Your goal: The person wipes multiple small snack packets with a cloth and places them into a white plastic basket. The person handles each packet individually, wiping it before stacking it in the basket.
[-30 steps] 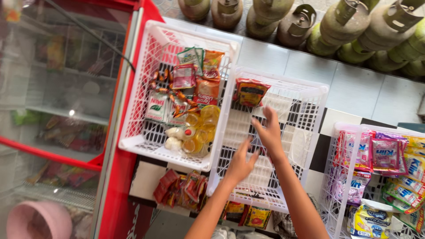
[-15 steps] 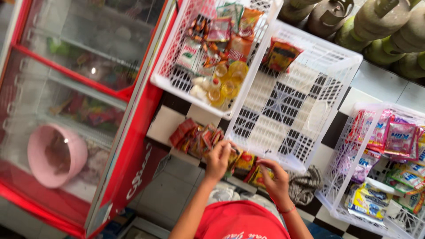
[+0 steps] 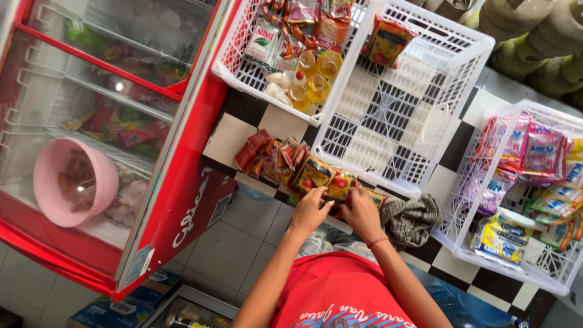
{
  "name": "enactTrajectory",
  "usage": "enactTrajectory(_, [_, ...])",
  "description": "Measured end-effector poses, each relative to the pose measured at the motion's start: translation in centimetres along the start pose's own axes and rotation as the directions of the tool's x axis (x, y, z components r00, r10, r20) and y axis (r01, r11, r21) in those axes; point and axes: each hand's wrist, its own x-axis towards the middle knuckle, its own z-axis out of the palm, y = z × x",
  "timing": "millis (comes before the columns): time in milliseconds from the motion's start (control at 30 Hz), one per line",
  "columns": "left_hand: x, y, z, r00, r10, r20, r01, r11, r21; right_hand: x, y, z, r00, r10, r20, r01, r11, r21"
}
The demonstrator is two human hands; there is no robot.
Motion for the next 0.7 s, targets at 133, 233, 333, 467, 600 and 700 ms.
enactTrajectory(133, [-1.0, -0.8, 3.8, 0.994, -0.005, 0.11, 0.015, 0.995, -0.097, -2.0, 3.1, 0.5, 0.954, -0.124, -0.274, 0.076, 0.981, -0.179])
enactTrajectory(233, [-1.4, -1.9, 6.4, 0.981, 0.069, 0.18, -0.08, 0.995, 0.052, -2.3, 5.5, 0.9, 0.969, -0.052, -0.241, 0.032, 0.996, -0.083])
enactTrajectory(333, [-1.7, -2.5, 7.9, 0.981, 0.121, 0.153, -0.132, 0.989, 0.061, -1.7, 6.8, 0.8, 0.992, -0.007, -0.128, 0.007, 1.0, -0.001])
enactTrajectory(467, [-2.4, -1.1, 7.9, 0.983, 0.181, 0.031, -0.181, 0.983, -0.01, -3.4, 5.7, -1.6, 0.995, 0.001, -0.099, 0.01, 0.994, 0.108])
enactTrajectory(600, [-2.4, 0.7, 6.1, 0.982, -0.001, 0.187, 0.035, 0.984, -0.174, -6.9, 2.9, -4.6, 0.996, 0.063, -0.067, -0.039, 0.95, 0.308])
enactTrajectory(700, [-2.3, 1.3, 6.8, 0.944, -0.009, 0.331, 0.116, 0.946, -0.304, -9.0, 3.2, -5.4, 0.996, -0.025, -0.088, 0.067, 0.849, 0.524])
